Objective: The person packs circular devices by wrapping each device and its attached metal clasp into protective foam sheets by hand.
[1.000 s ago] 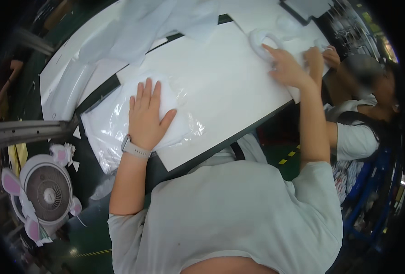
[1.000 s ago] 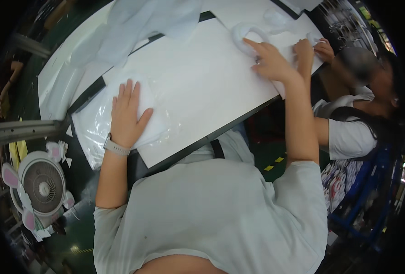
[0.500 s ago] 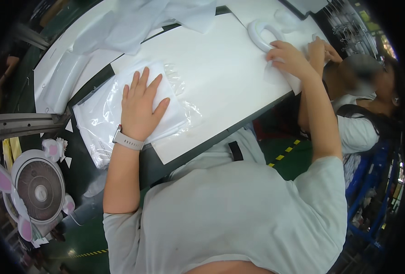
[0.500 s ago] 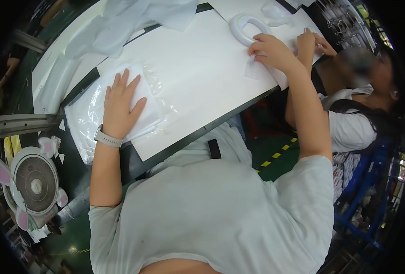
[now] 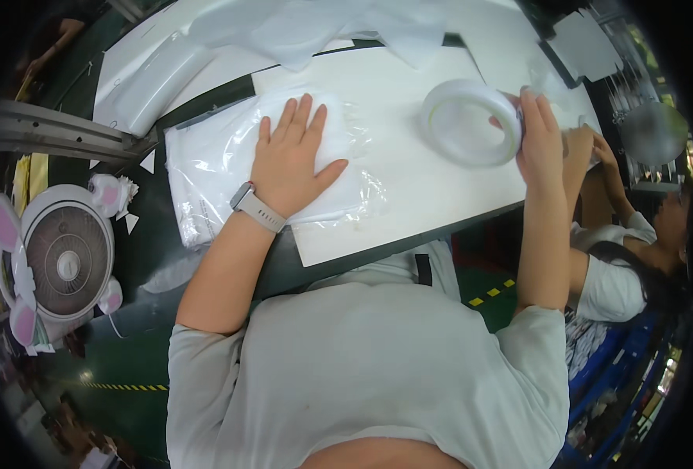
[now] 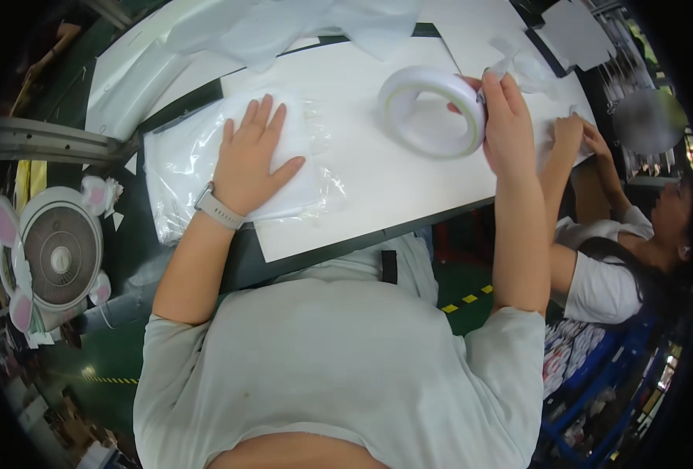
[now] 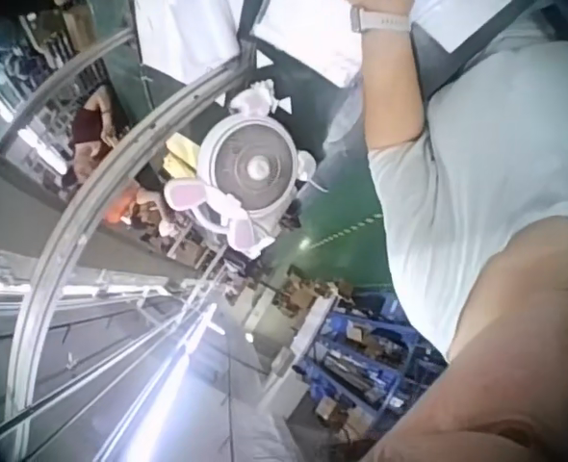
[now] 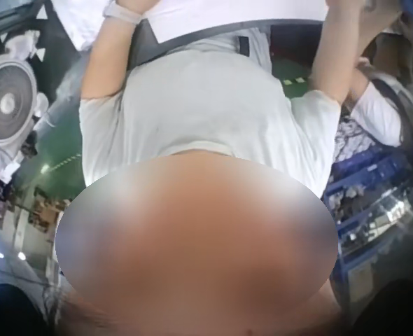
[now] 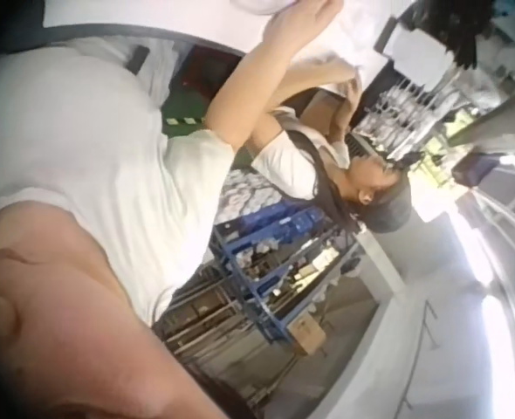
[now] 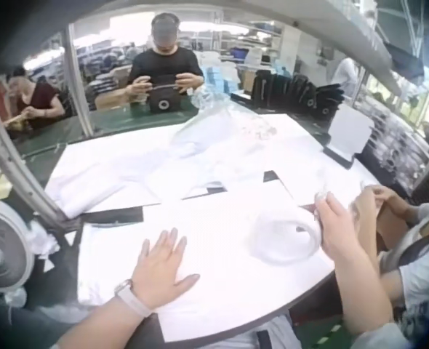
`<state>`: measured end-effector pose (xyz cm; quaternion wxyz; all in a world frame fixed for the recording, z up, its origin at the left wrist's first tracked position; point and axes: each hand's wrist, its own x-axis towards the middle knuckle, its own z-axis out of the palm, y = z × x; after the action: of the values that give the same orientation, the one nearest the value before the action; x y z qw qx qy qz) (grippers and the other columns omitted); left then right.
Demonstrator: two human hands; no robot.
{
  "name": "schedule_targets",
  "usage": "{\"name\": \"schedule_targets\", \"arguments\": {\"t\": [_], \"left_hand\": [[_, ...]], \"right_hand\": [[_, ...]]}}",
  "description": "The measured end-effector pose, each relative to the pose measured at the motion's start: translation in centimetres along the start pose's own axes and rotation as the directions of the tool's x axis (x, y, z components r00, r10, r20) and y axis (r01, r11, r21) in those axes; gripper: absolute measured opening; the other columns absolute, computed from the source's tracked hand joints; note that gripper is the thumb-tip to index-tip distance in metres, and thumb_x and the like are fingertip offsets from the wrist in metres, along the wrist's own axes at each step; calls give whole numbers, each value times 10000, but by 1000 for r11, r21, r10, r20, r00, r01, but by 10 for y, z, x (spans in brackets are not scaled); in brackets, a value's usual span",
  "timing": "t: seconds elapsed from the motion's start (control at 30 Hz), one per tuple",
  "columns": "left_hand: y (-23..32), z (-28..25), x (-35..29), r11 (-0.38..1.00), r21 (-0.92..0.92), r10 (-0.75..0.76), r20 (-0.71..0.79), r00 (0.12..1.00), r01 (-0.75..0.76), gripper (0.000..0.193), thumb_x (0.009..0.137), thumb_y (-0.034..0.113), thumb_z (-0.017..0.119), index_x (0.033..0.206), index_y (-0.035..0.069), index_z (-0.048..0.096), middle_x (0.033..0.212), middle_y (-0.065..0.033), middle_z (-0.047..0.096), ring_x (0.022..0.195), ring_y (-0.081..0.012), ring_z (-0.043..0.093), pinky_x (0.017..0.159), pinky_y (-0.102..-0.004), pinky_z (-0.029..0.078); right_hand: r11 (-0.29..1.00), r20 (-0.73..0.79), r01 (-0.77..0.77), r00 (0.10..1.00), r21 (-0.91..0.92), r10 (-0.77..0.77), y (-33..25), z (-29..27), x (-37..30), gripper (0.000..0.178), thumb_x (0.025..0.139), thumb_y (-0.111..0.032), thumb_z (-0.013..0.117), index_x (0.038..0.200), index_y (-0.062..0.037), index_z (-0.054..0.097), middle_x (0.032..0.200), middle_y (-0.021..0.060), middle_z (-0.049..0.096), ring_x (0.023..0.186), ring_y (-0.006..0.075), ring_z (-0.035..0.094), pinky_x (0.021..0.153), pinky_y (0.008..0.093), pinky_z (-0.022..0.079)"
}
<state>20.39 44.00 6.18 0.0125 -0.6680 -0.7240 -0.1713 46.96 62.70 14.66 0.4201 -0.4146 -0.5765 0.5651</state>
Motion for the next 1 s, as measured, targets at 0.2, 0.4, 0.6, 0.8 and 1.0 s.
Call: {"name": "schedule_targets", "arguments": {"t": [0.2, 0.4, 0.6, 0.8, 1.0], "left_hand": [[-2, 3, 0, 1000, -11, -4, 6, 1000, 4, 710, 842, 433, 616, 1408, 60, 407, 1500, -172, 325, 1399, -323, 287, 1109, -544, 222], [0, 2, 1, 1000, 18, 9, 23, 1000, -9, 602, 889, 345, 563, 1404, 69, 416, 1495, -166, 334, 1392, -321, 301, 1103, -541, 236], [-1, -1, 1, 1000, 2, 5, 46, 999, -5, 573, 904, 318, 541, 1408, 78, 415, 1498, -162, 332, 1392, -320, 303, 1104, -544, 229], [-2, -3, 1, 1000, -3, 3, 64, 998, -3, 579, 910, 308, 538, 1424, 86, 394, 1507, -164, 316, 1398, -333, 290, 1108, -547, 215], [0, -1, 3, 1000, 14, -3, 52, 999, 2, 546, 925, 286, 513, 1418, 79, 403, 1501, -140, 339, 1395, -305, 304, 1111, -539, 222]], "right_hand": [[843, 69, -294, 953, 451, 295, 55, 23, -32, 227, 1010, -214, 404, 1053, -8, 487, 942, 185, 646, 767, 265, 661, 745, 365, 561], [902, 257, -417, 889, 114, 379, 46, 10, -47, 250, 951, -128, 368, 1165, -22, 444, 1144, 259, 622, 939, 278, 659, 844, 374, 534], [875, 510, -443, 807, 192, 297, 44, -3, -56, 570, 891, -128, 427, 1430, 14, 308, 1194, 247, 602, 1062, 298, 620, 925, 384, 491], [789, 546, -524, 783, 322, 297, 38, 12, -54, 520, 940, -276, 485, 1357, 22, 397, 1109, 177, 637, 949, 262, 653, 844, 372, 524], [814, 369, -199, 815, -546, 447, 42, 16, -37, 312, 927, -317, 560, 954, -19, 648, 750, 21, 659, 672, 96, 572, 611, 256, 462]]}}
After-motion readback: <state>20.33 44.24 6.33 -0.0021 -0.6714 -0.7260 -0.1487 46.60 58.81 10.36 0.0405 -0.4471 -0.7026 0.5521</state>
